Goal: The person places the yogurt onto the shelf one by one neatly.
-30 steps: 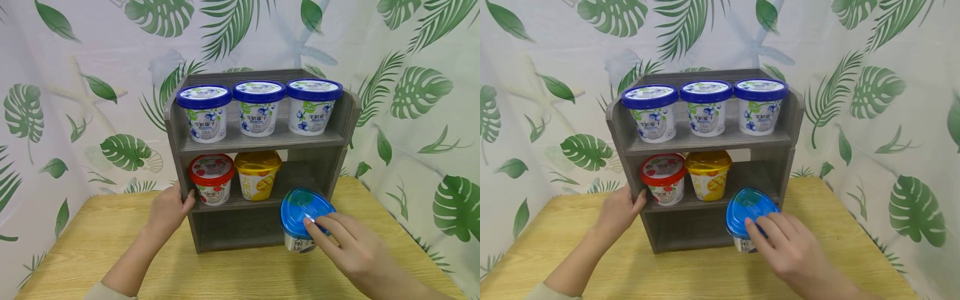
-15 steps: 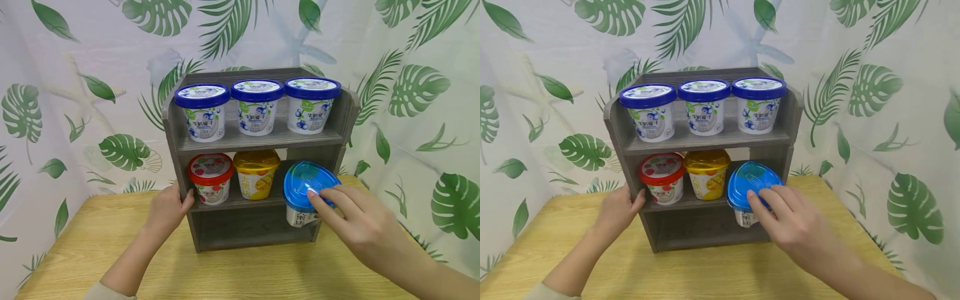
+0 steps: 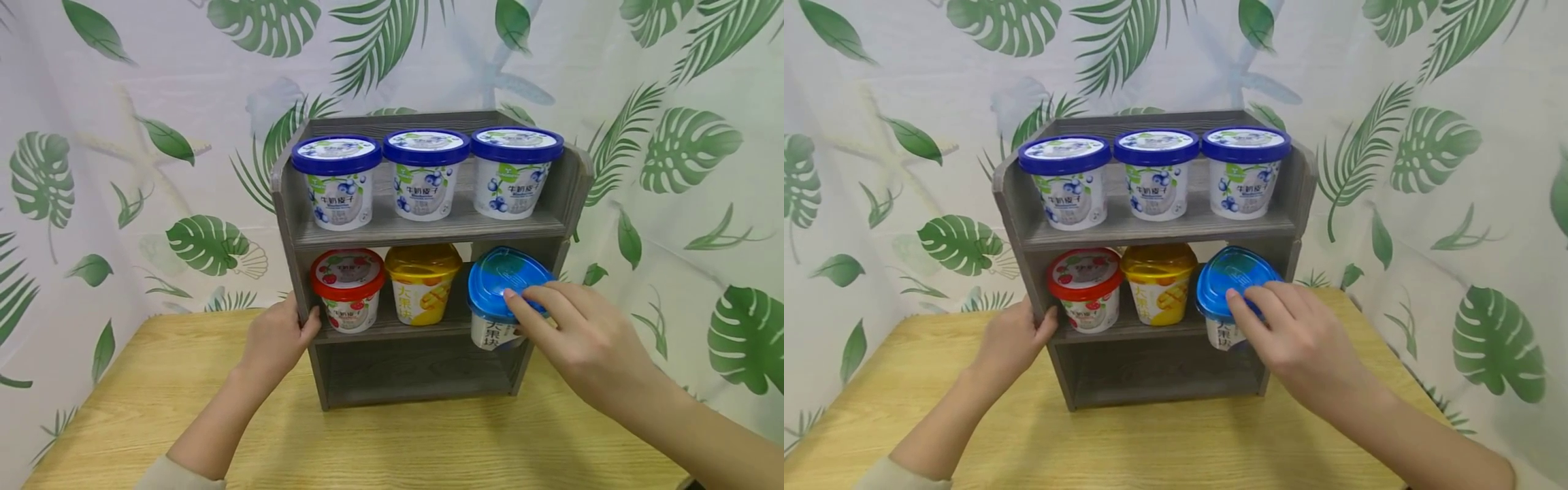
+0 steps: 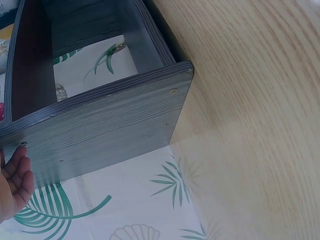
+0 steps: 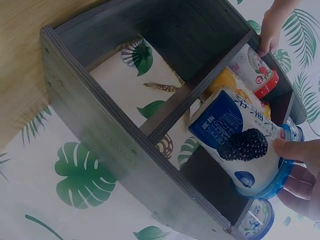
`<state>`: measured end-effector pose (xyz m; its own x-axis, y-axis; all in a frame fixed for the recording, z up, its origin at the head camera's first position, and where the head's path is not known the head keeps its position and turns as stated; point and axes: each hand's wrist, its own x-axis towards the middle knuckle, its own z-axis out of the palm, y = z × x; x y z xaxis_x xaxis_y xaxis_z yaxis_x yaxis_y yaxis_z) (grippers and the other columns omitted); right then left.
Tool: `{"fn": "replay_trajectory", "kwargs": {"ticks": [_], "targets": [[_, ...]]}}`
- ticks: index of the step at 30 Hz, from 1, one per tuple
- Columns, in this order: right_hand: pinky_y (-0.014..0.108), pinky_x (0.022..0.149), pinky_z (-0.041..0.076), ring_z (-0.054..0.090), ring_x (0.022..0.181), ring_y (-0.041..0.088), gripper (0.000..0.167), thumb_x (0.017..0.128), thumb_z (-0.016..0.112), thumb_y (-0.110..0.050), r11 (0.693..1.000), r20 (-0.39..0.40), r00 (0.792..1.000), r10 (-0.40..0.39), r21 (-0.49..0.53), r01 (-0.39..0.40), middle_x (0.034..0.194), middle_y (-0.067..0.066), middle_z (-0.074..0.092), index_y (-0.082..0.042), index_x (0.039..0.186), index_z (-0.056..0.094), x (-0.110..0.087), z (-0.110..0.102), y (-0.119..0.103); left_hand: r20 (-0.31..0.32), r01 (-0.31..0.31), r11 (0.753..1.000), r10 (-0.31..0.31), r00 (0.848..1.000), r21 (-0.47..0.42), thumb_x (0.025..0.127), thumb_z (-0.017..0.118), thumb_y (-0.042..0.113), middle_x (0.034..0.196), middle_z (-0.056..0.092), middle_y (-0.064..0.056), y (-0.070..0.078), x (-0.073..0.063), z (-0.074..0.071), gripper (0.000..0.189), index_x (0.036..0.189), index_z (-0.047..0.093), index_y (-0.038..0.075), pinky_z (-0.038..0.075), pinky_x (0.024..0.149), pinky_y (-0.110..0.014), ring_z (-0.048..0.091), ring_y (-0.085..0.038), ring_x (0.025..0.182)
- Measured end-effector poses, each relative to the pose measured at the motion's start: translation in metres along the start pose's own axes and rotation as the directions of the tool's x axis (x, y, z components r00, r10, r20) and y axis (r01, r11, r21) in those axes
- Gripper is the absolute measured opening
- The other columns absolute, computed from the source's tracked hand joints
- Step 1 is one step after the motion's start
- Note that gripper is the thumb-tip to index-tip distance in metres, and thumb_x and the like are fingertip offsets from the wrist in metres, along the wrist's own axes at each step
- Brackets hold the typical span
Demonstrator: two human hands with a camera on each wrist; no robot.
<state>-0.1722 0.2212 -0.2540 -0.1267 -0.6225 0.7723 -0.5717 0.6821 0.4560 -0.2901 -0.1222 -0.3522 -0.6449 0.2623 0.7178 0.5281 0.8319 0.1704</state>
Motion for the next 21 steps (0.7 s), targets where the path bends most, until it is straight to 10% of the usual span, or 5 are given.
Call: {"fn": "replay_trajectory", "kwargs": {"ticks": [21], "targets": [[0.047, 0.066, 0.053, 0.062, 0.077, 0.036, 0.042, 0.103, 0.036, -0.022, 0.999, 0.032, 0.999, 0.04, 0.015, -0.04, 0.088, 0.02, 0.065, 0.005, 0.099, 0.068, -0.011, 0.014, 0.011, -0.013, 0.0, 1.0, 0.0, 1.0, 0.008, 0.083, 0.062, 0.019, 0.057, 0.055, -0.011, 0.0, -0.001, 0.001, 0.02, 0.084, 0.053, 0.002, 0.042, 0.044, -0.042, 0.055, -0.029, 0.05]]}}
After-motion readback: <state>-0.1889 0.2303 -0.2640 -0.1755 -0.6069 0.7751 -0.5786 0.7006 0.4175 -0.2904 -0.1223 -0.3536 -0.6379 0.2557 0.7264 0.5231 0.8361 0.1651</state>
